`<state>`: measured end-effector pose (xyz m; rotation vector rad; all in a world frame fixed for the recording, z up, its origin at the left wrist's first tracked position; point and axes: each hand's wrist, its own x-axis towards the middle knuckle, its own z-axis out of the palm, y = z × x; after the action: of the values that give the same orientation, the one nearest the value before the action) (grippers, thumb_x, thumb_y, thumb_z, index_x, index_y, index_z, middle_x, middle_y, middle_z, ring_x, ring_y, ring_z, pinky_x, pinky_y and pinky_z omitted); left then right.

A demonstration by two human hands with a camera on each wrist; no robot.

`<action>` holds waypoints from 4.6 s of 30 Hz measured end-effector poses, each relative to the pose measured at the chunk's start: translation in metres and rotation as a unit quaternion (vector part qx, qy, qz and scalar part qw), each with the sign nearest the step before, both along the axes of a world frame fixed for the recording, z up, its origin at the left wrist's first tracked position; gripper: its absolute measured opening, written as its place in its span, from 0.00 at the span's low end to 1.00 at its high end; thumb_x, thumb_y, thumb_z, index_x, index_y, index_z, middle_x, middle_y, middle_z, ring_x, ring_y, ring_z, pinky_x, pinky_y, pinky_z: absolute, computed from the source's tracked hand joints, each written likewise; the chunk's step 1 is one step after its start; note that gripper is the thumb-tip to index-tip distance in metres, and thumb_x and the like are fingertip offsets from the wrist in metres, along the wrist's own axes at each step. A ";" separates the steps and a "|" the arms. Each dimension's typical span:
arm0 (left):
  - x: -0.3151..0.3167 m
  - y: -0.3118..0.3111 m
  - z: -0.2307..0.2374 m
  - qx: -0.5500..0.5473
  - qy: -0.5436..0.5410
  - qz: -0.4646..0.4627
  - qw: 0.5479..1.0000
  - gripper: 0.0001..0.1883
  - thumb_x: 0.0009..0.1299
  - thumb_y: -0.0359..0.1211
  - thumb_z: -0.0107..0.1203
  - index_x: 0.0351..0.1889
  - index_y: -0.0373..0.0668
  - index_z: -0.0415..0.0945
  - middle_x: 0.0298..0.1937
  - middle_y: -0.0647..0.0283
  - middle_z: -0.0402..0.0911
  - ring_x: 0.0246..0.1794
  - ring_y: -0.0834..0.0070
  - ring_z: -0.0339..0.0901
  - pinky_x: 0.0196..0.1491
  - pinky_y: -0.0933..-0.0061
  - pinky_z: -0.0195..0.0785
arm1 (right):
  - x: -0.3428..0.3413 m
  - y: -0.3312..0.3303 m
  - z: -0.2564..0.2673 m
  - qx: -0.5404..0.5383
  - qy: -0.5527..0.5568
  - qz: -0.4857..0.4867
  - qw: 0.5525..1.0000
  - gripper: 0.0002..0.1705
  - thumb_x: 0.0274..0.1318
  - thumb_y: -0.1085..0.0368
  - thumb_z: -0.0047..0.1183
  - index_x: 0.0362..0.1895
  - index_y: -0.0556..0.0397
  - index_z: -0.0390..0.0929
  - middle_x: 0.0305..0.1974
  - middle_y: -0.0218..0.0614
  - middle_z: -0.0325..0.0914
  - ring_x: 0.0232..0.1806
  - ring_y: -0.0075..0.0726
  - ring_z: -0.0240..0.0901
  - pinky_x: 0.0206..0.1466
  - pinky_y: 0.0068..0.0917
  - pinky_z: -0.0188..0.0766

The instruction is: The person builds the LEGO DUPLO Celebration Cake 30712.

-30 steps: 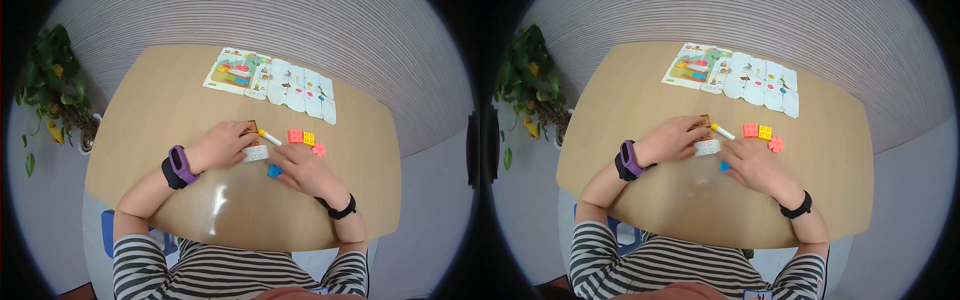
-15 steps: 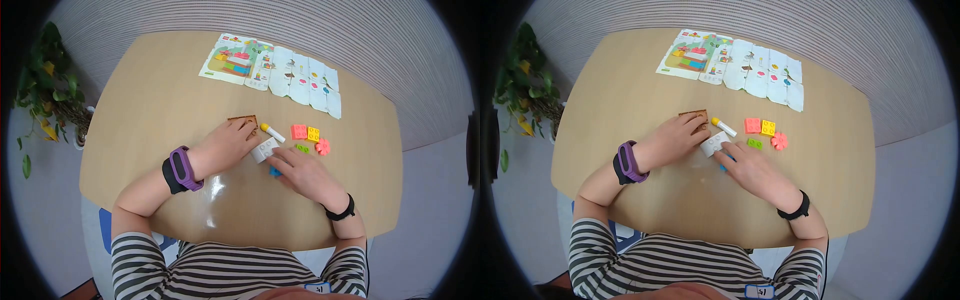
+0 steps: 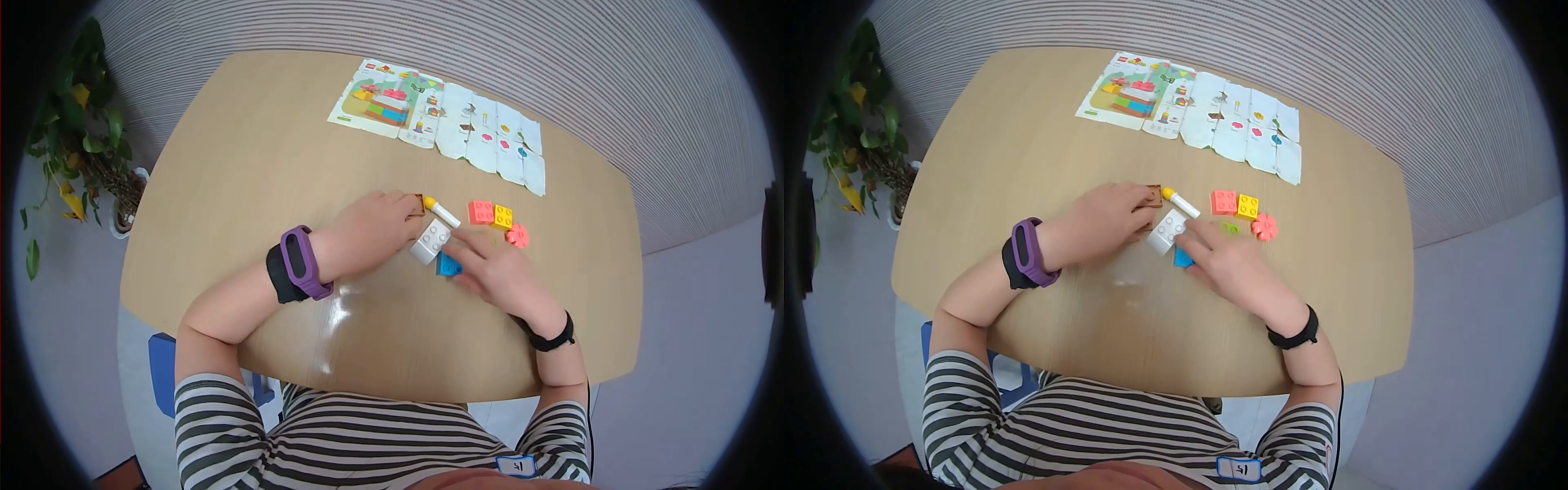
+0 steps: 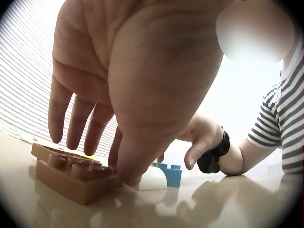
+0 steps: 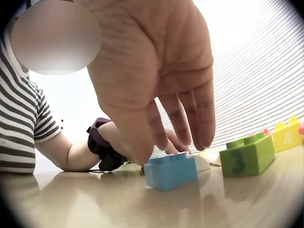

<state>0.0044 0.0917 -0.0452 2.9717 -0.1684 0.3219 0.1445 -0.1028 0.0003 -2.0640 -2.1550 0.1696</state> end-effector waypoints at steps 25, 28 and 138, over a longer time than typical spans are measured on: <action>-0.011 -0.019 -0.006 -0.022 0.104 0.023 0.994 0.19 0.62 0.40 0.59 0.43 0.38 0.67 0.40 0.56 0.71 0.43 0.63 0.72 0.43 0.67 0.71 | 0.001 0.025 -0.009 -0.018 -0.013 0.014 1.000 0.24 0.40 0.68 0.63 0.46 0.53 0.74 0.44 0.37 0.73 0.45 0.43 0.72 0.46 0.36 0.71; -0.010 -0.018 -0.009 -0.031 0.105 0.009 0.994 0.20 0.61 0.40 0.59 0.43 0.38 0.67 0.40 0.55 0.70 0.44 0.62 0.72 0.44 0.66 0.70 | 0.004 0.023 -0.013 -0.041 -0.006 -0.008 0.999 0.26 0.39 0.70 0.64 0.47 0.51 0.74 0.46 0.36 0.74 0.47 0.43 0.72 0.48 0.35 0.71; -0.002 -0.003 0.002 -0.150 0.215 0.017 0.965 0.21 0.60 0.39 0.62 0.43 0.37 0.65 0.41 0.52 0.71 0.43 0.55 0.72 0.45 0.61 0.67 | 0.023 0.008 -0.003 -0.018 0.020 -0.092 0.995 0.09 0.43 0.73 0.59 0.30 0.59 0.73 0.31 0.44 0.75 0.36 0.50 0.74 0.39 0.40 0.71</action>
<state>0.0029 0.0885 -0.0435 2.6629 -0.0141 -0.2755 0.1678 -0.0944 -0.0031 -2.2437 -1.9408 0.2267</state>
